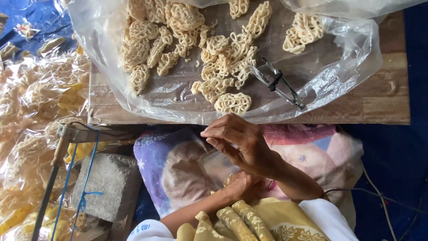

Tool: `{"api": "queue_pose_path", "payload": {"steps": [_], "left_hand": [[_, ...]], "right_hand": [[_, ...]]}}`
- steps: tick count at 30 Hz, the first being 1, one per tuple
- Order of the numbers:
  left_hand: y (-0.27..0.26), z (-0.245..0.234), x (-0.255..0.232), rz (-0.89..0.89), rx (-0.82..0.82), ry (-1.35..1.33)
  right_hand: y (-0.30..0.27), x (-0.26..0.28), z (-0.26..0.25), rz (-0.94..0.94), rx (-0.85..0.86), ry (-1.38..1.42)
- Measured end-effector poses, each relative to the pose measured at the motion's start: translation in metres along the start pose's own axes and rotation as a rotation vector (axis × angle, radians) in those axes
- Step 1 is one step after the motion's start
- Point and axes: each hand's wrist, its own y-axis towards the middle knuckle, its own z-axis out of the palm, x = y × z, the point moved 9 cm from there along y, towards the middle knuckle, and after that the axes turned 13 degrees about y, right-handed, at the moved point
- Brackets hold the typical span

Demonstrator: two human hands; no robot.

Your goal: The person is picking up white lattice crackers with tongs, placing them into small plastic bags, and then sealing the bags using a manual heat sealer.

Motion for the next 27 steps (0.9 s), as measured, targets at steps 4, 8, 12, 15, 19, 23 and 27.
{"api": "queue_pose_path", "payload": {"steps": [4, 8, 12, 15, 19, 23, 27], "left_hand": [[0.019, -0.105, -0.031, -0.281, -0.112, -0.302], [0.011, -0.114, -0.03, -0.249, -0.106, -0.276], [-0.007, -0.16, -0.001, -0.315, -0.454, -0.333], [-0.021, -0.215, 0.003, -0.338, -0.698, -0.267], [-0.038, -0.265, 0.013, -0.338, -0.925, -0.083], [-0.038, -0.304, -0.007, -0.268, -0.911, -0.271], [-0.026, -0.29, -0.004, -0.307, -0.615, -0.453]], "right_hand": [[-0.005, -0.011, 0.007, 0.005, 0.035, -0.066], [-0.001, -0.011, 0.011, -0.032, 0.048, -0.093], [-0.003, -0.02, 0.003, -0.038, 0.045, -0.17], [-0.003, -0.021, 0.001, -0.015, 0.098, -0.269], [-0.011, -0.032, 0.012, -0.056, 0.295, -0.445], [-0.011, -0.026, 0.002, -0.098, 0.192, -0.441], [-0.005, -0.009, -0.031, -0.06, 0.083, -0.525]]}}
